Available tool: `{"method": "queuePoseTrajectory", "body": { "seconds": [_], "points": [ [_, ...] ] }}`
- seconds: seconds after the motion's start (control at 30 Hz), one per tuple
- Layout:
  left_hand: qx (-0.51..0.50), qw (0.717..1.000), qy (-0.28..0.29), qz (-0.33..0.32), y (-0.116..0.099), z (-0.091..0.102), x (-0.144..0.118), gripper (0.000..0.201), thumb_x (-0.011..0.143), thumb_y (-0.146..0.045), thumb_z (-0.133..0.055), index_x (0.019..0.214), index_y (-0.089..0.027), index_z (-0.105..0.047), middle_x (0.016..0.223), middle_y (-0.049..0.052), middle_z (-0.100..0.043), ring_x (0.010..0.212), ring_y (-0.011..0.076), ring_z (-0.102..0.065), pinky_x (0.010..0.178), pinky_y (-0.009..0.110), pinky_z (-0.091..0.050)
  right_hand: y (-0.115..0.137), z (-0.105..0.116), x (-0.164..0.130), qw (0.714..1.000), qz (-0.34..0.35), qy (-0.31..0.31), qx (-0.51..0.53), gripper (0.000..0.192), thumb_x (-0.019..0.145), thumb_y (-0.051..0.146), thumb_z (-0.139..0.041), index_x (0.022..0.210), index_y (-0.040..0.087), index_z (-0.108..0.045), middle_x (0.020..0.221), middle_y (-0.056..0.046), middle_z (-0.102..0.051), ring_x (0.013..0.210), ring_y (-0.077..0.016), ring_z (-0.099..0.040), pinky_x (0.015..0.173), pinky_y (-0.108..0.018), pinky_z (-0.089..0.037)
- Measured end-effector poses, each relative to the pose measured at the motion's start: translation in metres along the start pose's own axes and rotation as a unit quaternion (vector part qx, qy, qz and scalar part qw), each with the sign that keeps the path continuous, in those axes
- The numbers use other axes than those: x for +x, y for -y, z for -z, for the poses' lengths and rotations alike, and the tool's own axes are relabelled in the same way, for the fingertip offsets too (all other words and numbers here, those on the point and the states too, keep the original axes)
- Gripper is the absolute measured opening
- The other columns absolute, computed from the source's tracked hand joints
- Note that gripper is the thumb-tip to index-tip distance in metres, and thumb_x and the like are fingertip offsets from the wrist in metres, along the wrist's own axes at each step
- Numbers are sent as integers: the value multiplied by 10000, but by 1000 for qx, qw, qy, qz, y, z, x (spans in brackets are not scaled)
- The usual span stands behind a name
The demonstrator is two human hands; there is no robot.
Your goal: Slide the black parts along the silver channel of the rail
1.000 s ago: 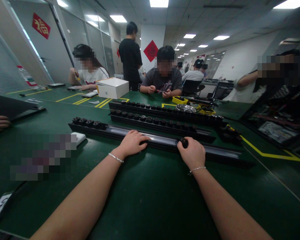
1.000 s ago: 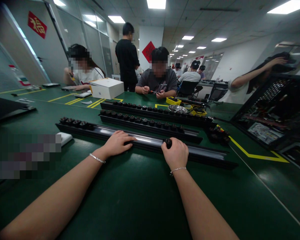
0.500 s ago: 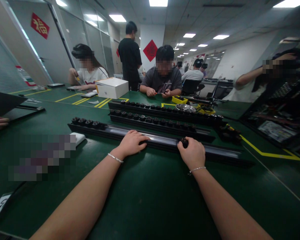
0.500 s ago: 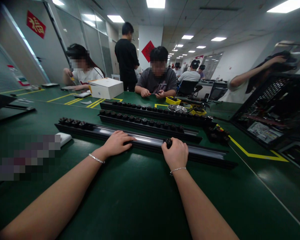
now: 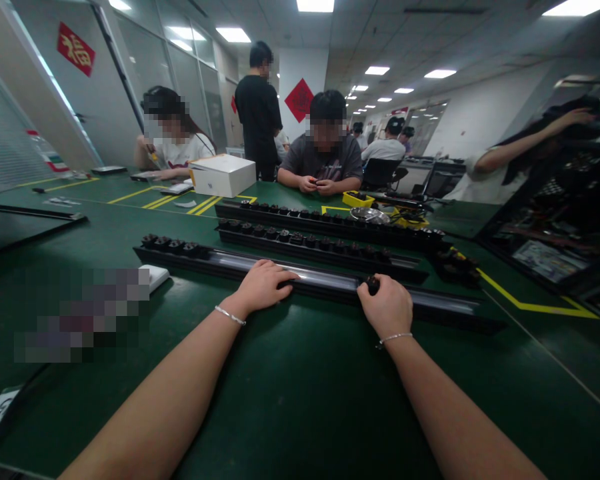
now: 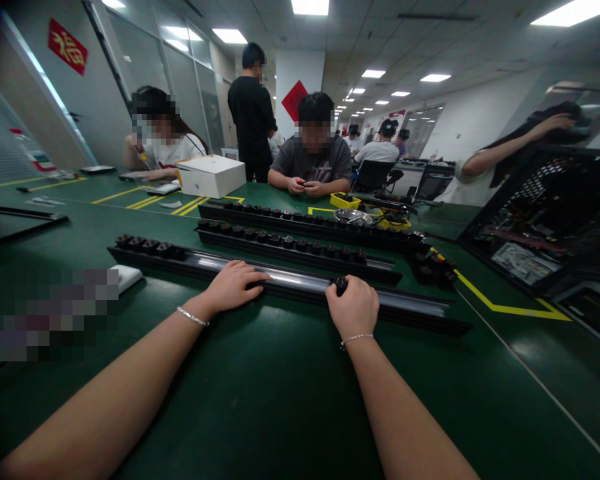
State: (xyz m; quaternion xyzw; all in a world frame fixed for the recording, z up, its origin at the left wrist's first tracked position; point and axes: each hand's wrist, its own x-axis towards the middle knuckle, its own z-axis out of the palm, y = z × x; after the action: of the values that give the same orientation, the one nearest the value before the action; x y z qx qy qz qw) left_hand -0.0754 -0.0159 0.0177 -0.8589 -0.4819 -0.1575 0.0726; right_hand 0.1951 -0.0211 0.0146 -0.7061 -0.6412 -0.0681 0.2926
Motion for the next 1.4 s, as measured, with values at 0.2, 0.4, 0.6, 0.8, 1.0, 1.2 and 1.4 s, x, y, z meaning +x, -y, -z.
{"method": "queuePoseTrajectory", "body": {
  "seconds": [0.2,0.4,0.6,0.8,1.0,1.2,1.4],
  "points": [
    [2,1000,-2,-2,0,0,0,305,851,-365,-488,1124,-306,-613,893,-2,-670,885,183,-571,881,357,-342,-1,-1,0,1000,-1,-11,2,341,775,372,-448,949,126,-609,912,-118,-641,907,-237,-559,868,-363,-371],
    [-2,1000,3,-1,1,0,0,307,855,-367,-480,1126,-307,-611,892,0,-667,881,184,-571,873,357,-342,-1,0,-1,1000,-5,-6,-2,359,775,364,-459,981,116,-615,961,-131,-648,943,-245,-561,879,-370,-378],
    [-9,1000,3,1,0,1,0,311,853,-366,-473,1125,-305,-613,906,3,-671,897,190,-568,884,363,-334,-2,0,-1,1000,-8,-5,10,410,778,375,-455,1034,95,-610,1058,-158,-640,1007,-254,-555,895,-376,-387],
    [-8,1000,5,2,0,0,0,315,849,-372,-481,1130,-310,-609,891,3,-668,884,189,-570,874,359,-339,-2,2,-2,1000,-18,-5,19,395,776,372,-464,1026,102,-605,1060,-159,-636,1001,-252,-557,874,-362,-402],
    [-3,1000,2,0,1,0,0,312,851,-366,-480,1129,-309,-610,888,4,-669,893,186,-571,881,357,-337,-3,4,-1,999,-37,13,22,414,783,376,-456,1049,91,-595,1091,-170,-622,1039,-261,-547,879,-369,-409],
    [-3,1000,5,3,0,1,0,310,853,-357,-470,1123,-309,-614,907,2,-679,898,186,-571,889,361,-338,-4,1,-2,999,-30,-2,18,400,775,371,-460,1038,101,-594,1082,-165,-625,1025,-255,-550,868,-364,-411],
    [0,1000,2,1,0,0,0,303,856,-362,-474,1120,-315,-614,894,-3,-678,893,183,-573,876,354,-344,-4,4,-1,1000,-30,5,6,401,781,389,-443,1023,109,-597,1046,-155,-633,985,-251,-560,830,-348,-415]
  ]
}}
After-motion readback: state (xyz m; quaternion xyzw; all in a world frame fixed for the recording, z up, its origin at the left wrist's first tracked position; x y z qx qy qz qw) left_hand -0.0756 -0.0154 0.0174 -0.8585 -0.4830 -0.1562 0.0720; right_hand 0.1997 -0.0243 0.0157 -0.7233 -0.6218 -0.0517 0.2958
